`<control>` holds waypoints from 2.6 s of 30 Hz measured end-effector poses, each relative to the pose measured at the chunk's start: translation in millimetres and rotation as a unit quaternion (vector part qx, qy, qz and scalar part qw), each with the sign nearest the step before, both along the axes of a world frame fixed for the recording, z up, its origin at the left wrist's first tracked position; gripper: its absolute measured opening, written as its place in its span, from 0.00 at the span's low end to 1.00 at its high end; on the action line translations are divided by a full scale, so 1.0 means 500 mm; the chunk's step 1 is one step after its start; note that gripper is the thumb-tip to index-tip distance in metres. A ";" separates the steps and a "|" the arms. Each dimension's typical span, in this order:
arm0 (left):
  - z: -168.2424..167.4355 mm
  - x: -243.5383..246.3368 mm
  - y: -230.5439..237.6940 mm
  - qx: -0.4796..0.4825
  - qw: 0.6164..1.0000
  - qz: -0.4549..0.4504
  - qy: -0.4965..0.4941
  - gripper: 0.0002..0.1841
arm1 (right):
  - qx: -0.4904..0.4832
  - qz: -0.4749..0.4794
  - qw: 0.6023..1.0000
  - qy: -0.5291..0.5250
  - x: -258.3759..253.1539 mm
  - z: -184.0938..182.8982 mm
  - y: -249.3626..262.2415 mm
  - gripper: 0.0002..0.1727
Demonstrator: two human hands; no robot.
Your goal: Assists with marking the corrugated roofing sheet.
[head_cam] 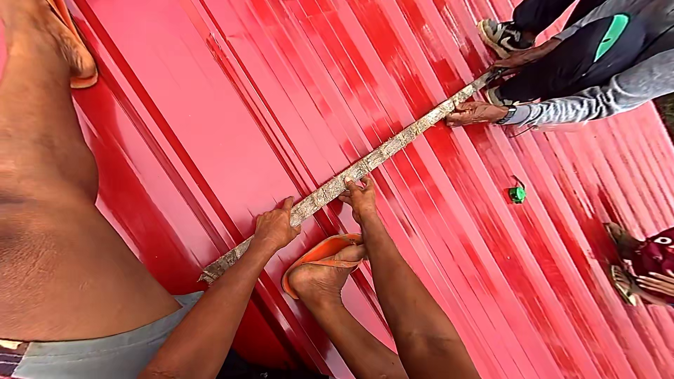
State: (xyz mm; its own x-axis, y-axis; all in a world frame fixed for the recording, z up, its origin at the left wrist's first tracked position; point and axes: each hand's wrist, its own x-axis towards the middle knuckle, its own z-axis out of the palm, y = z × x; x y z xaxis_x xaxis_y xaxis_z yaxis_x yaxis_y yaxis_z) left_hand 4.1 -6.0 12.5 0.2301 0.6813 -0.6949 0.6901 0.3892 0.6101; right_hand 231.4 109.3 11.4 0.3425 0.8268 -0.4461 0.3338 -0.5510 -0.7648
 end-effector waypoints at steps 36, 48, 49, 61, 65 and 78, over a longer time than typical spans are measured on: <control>0.002 0.007 0.002 0.014 0.999 -0.013 0.028 0.41 | -0.064 -0.004 0.998 0.004 -0.007 0.015 -0.001 0.38; -0.011 0.011 -0.005 0.025 0.999 -0.008 0.033 0.41 | -0.071 -0.053 0.995 0.047 -0.015 0.013 0.004 0.37; -0.010 0.011 -0.003 0.025 0.999 -0.010 0.031 0.40 | -0.076 -0.059 0.994 0.054 -0.017 0.018 0.004 0.35; -0.013 0.008 0.008 0.015 1.000 -0.023 0.004 0.39 | -0.089 -0.066 0.989 0.095 -0.007 0.015 0.009 0.31; -0.007 0.006 0.008 0.010 1.000 -0.016 -0.003 0.40 | -0.079 -0.069 0.989 0.107 -0.008 0.019 0.007 0.31; -0.014 0.051 0.038 0.066 0.997 -0.003 -0.046 0.46 | -0.075 -0.073 0.991 0.083 -0.013 0.024 0.005 0.27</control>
State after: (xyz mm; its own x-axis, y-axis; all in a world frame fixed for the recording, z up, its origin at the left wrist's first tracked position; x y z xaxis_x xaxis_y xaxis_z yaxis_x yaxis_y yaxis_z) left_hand 29.8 13.2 5.5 0.2935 0.7642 -0.5743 0.6305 0.2968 0.7172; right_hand 225.0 112.1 23.3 0.3650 0.6943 -0.6203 0.1183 -0.6954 -0.7088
